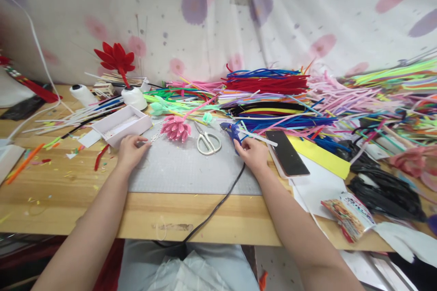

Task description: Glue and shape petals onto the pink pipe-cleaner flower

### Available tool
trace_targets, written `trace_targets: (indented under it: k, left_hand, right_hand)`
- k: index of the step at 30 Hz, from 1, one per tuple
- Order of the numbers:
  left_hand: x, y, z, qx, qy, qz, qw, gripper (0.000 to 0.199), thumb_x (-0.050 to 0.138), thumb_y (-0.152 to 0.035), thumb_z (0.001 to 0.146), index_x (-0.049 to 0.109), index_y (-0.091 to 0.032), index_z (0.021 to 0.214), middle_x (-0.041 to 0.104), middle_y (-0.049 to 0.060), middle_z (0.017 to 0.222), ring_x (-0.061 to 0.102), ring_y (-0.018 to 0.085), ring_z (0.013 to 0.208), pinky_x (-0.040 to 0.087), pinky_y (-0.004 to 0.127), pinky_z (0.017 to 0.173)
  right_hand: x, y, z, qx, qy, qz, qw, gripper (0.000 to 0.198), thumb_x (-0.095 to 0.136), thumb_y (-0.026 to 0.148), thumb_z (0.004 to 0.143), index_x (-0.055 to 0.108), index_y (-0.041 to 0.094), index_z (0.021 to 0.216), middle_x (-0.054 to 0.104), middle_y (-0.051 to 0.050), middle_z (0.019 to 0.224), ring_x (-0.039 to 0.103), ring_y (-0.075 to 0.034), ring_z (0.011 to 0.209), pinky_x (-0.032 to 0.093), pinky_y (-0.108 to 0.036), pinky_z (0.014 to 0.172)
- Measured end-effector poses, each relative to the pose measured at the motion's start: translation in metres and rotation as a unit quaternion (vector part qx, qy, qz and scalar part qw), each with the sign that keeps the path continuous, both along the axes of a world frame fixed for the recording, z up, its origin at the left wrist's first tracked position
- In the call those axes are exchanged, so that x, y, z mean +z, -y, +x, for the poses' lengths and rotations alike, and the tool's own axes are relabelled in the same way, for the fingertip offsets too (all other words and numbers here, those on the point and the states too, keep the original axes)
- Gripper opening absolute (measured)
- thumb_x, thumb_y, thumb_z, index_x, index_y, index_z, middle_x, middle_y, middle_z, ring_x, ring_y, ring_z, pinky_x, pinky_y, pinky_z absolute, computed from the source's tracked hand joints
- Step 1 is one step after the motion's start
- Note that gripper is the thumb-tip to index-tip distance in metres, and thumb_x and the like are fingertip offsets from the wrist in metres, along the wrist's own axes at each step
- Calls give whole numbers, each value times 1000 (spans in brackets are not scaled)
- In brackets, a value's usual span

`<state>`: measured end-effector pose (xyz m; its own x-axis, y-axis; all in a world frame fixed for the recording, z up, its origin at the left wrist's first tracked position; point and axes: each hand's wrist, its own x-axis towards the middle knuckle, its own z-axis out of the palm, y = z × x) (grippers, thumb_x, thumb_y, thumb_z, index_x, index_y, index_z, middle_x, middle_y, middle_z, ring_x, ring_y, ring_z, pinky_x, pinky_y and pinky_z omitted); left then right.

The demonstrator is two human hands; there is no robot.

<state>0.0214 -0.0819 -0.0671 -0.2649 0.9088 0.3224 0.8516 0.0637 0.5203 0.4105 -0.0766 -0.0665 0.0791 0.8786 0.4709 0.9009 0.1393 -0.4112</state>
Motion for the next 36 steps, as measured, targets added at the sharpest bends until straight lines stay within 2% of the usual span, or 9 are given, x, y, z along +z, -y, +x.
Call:
trace_targets:
  k: [5, 8, 11, 15, 21, 26, 29, 32, 36]
  left_hand:
    - [-2, -1, 4, 3, -37, -30, 999, 19, 60, -35, 72, 67, -22, 83, 60, 7, 88, 51, 25, 86, 35, 37, 79]
    - [-2, -2, 5, 0, -45, -33, 998, 18, 58, -36, 73, 67, -22, 81, 61, 7, 88, 51, 25, 86, 34, 37, 77]
    - [-2, -3, 6, -4, -49, -34, 998, 17, 57, -35, 74, 67, -23, 80, 61, 7, 89, 50, 26, 86, 34, 37, 76]
    - [-1, -4, 8, -12, -57, -42, 997, 15, 56, -33, 75, 67, -22, 79, 61, 8, 89, 50, 27, 88, 33, 37, 75]
    - [1, -3, 11, 3, -68, -45, 997, 16, 50, -30, 77, 62, -20, 78, 61, 10, 90, 50, 28, 90, 34, 38, 75]
    - [0, -3, 8, 37, -23, 5, 999, 20, 37, -26, 82, 51, -20, 70, 57, 9, 80, 49, 25, 84, 34, 37, 75]
    - [-1, -3, 9, 30, 86, 58, 994, 22, 35, -26, 84, 45, -20, 66, 52, 5, 72, 49, 20, 78, 35, 33, 73]
    - [3, -3, 17, 15, 286, 87, 954, 19, 42, -33, 83, 50, -19, 72, 47, -1, 64, 45, 14, 63, 35, 26, 62]
    - [15, 4, 41, -44, 546, 44, 836, 29, 66, -40, 65, 55, -15, 76, 44, -5, 59, 38, 7, 50, 29, 20, 46]
  right_hand:
    - [-4, -10, -7, -20, -37, -42, 998, 44, 53, 62, 69, 52, 19, 71, 57, -4, 67, 50, -17, 61, 36, -28, 57]
    - [-9, -16, -14, -3, -64, -41, 997, 48, 53, 61, 69, 56, 16, 86, 62, -10, 83, 55, -22, 75, 41, -33, 66]
    - [-15, -21, -18, 21, -74, -37, 996, 48, 51, 60, 72, 58, 15, 89, 63, -13, 88, 55, -25, 82, 42, -36, 71]
    - [-19, -25, -19, 18, -87, -44, 995, 47, 47, 59, 73, 59, 15, 83, 63, -14, 87, 55, -25, 80, 42, -36, 70]
    - [-10, -16, -17, -7, -174, -85, 981, 45, 49, 60, 72, 58, 16, 75, 61, -6, 68, 52, -19, 62, 40, -31, 58]
    - [-7, -11, -17, 15, -294, -85, 952, 45, 55, 57, 70, 59, 15, 87, 65, -8, 79, 58, -20, 70, 44, -33, 67]
    - [-6, -10, -20, 39, -366, -86, 926, 44, 59, 53, 68, 58, 14, 90, 66, -9, 85, 59, -18, 69, 45, -32, 65]
    - [0, -9, -24, 77, -445, -78, 889, 40, 65, 48, 66, 57, 16, 88, 66, -7, 85, 56, -13, 62, 44, -27, 58]
    - [18, -6, -32, 179, -500, -124, 838, 31, 67, 44, 67, 58, 17, 80, 61, -1, 69, 49, -8, 52, 37, -23, 49]
